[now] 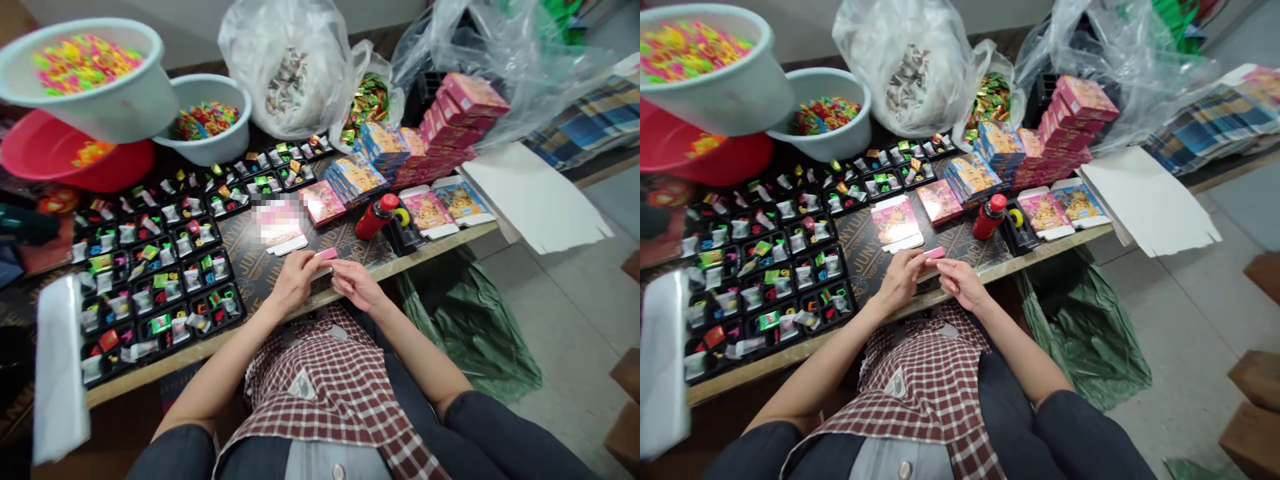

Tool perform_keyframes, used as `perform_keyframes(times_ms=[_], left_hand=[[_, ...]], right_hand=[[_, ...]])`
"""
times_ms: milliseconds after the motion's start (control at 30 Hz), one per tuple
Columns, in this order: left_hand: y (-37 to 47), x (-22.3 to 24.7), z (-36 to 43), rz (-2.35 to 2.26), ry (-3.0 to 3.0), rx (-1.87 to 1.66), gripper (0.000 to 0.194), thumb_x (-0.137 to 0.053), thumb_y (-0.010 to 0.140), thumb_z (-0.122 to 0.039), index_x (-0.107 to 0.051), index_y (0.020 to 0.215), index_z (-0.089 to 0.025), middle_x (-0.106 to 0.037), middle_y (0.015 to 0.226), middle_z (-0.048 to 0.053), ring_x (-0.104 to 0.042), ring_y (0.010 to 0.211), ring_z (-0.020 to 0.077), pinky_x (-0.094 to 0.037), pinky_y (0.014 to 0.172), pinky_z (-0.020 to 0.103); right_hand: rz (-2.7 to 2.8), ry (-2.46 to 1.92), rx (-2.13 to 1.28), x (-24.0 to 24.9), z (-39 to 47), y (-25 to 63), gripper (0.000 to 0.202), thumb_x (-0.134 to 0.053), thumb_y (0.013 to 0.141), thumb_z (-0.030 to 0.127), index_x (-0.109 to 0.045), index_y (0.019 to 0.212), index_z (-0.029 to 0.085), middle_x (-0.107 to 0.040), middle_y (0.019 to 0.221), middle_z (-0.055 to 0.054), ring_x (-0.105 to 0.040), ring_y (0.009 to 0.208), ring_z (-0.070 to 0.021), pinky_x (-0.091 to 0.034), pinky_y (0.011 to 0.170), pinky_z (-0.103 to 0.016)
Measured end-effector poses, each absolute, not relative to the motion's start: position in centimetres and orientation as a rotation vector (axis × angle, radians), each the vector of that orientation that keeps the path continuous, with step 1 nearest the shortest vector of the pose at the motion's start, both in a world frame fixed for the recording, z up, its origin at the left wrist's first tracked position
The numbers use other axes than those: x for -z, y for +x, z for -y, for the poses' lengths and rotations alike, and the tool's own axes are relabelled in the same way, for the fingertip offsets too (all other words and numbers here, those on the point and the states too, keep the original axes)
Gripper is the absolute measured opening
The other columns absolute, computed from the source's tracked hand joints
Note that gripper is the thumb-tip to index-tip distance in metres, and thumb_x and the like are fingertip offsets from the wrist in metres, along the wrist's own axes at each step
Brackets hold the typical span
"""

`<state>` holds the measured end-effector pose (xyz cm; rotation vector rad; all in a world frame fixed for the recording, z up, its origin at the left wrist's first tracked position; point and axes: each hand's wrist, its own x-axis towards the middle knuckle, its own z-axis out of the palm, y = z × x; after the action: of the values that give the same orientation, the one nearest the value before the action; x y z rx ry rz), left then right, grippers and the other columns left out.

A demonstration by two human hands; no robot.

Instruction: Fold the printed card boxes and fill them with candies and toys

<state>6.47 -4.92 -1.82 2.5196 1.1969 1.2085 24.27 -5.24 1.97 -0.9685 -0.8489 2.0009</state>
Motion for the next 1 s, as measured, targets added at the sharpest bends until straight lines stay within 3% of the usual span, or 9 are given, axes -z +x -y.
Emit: perform_keyframes(times_ms=[100, 200, 333, 400, 467, 567, 633, 800, 1000], left_hand=[[7.3, 1.1, 5.3, -1.281, 2.541, -0.961, 0.028, -0.047, 0.094, -0.022, -0.066, 0.114, -0.018, -0.067, 0.105, 0.013, -0.062, 0.097, 0.0224, -0.052, 0.085, 0.040], [8.4, -0.3, 5.4, -1.454, 2.537, -0.638, 0.028, -0.046, 0.098, -0.030, -0.072, 0.098, -0.021, -0.070, 0.097, 0.011, -0.065, 0.091, 0.0200, -0.055, 0.082, 0.037], [8.8, -2.2, 5.5, -1.539, 2.550, -0.236, 0.048, -0.024, 0.102, -0.021, -0.067, 0.123, -0.029, -0.068, 0.122, 0.006, -0.063, 0.113, 0.0130, -0.047, 0.100, 0.024], [7.4, -2.7, 6.2, -1.479, 2.586, -0.275, 0.049, -0.023, 0.102, -0.023, -0.062, 0.131, -0.027, -0.063, 0.134, 0.003, -0.058, 0.122, 0.0093, -0.040, 0.105, 0.017], [3.9, -2.7, 7.8, -1.611, 2.524, -0.496, 0.043, -0.031, 0.103, -0.035, -0.064, 0.128, -0.020, -0.061, 0.137, 0.005, -0.054, 0.129, 0.0118, -0.038, 0.109, 0.020], [-5.5, -2.1, 12.6, -2.468, 1.913, -0.846, 0.034, -0.046, 0.098, -0.033, -0.064, 0.123, -0.018, -0.060, 0.136, 0.014, -0.050, 0.134, 0.0250, -0.041, 0.112, 0.048], [-12.8, -1.9, 17.3, -2.997, 1.237, -0.888, 0.038, -0.049, 0.095, -0.024, -0.058, 0.131, -0.016, -0.055, 0.141, 0.018, -0.046, 0.138, 0.0284, -0.038, 0.113, 0.051], [-24.4, -3.2, 27.6, -3.008, 0.435, -0.065, 0.071, -0.062, 0.087, -0.043, -0.040, 0.147, -0.012, -0.050, 0.144, 0.024, -0.048, 0.133, 0.0374, -0.041, 0.107, 0.048], [-26.6, -2.1, 28.8, -2.973, 0.470, -0.019, 0.062, -0.048, 0.094, -0.046, -0.041, 0.149, -0.020, -0.051, 0.144, 0.021, -0.048, 0.130, 0.0395, -0.039, 0.104, 0.052]], right_hand=[[1.004, -1.119, -1.893, -1.7, 5.9, 24.9, 0.043, -0.072, 0.072, 0.060, -0.073, 0.082, 0.018, -0.026, 0.037, 0.012, -0.019, 0.036, -0.0063, -0.018, 0.040, -0.023], [1.475, -1.347, -1.400, -0.8, 6.1, 26.3, 0.044, -0.070, 0.074, 0.064, -0.070, 0.071, 0.021, -0.045, 0.046, 0.004, -0.038, 0.040, -0.0116, -0.031, 0.042, -0.028], [1.750, -1.252, -0.604, 1.4, 4.5, 27.2, 0.048, -0.079, 0.068, 0.059, -0.071, 0.106, 0.030, -0.069, 0.094, -0.008, -0.064, 0.078, -0.0284, -0.049, 0.063, -0.042], [1.874, -1.136, -0.618, 2.6, 4.1, 26.7, 0.058, -0.074, 0.072, 0.062, -0.066, 0.120, 0.031, -0.070, 0.104, -0.009, -0.066, 0.086, -0.0302, -0.051, 0.066, -0.042], [1.955, -1.125, -0.681, 3.8, 4.0, 26.0, 0.051, -0.068, 0.075, 0.065, -0.071, 0.109, 0.026, -0.071, 0.086, -0.007, -0.065, 0.071, -0.0258, -0.050, 0.059, -0.037], [1.861, -1.242, -0.771, 5.4, 4.3, 25.3, 0.049, -0.069, 0.072, 0.068, -0.072, 0.084, 0.020, -0.067, 0.066, -0.004, -0.061, 0.057, -0.0214, -0.049, 0.056, -0.033], [1.706, -1.312, -0.836, 6.1, 4.3, 25.2, 0.053, -0.074, 0.065, 0.069, -0.071, 0.081, 0.019, -0.069, 0.069, -0.004, -0.063, 0.061, -0.0231, -0.051, 0.060, -0.036], [1.463, -1.354, -1.034, 5.6, 3.7, 25.2, 0.058, -0.080, 0.050, 0.074, -0.067, 0.069, 0.021, -0.065, 0.061, -0.002, -0.056, 0.051, -0.0191, -0.049, 0.051, -0.034], [1.448, -1.348, -1.147, 3.7, 3.5, 24.7, 0.060, -0.082, 0.043, 0.074, -0.059, 0.059, 0.021, -0.062, 0.052, -0.001, -0.054, 0.044, -0.0176, -0.046, 0.041, -0.031]])
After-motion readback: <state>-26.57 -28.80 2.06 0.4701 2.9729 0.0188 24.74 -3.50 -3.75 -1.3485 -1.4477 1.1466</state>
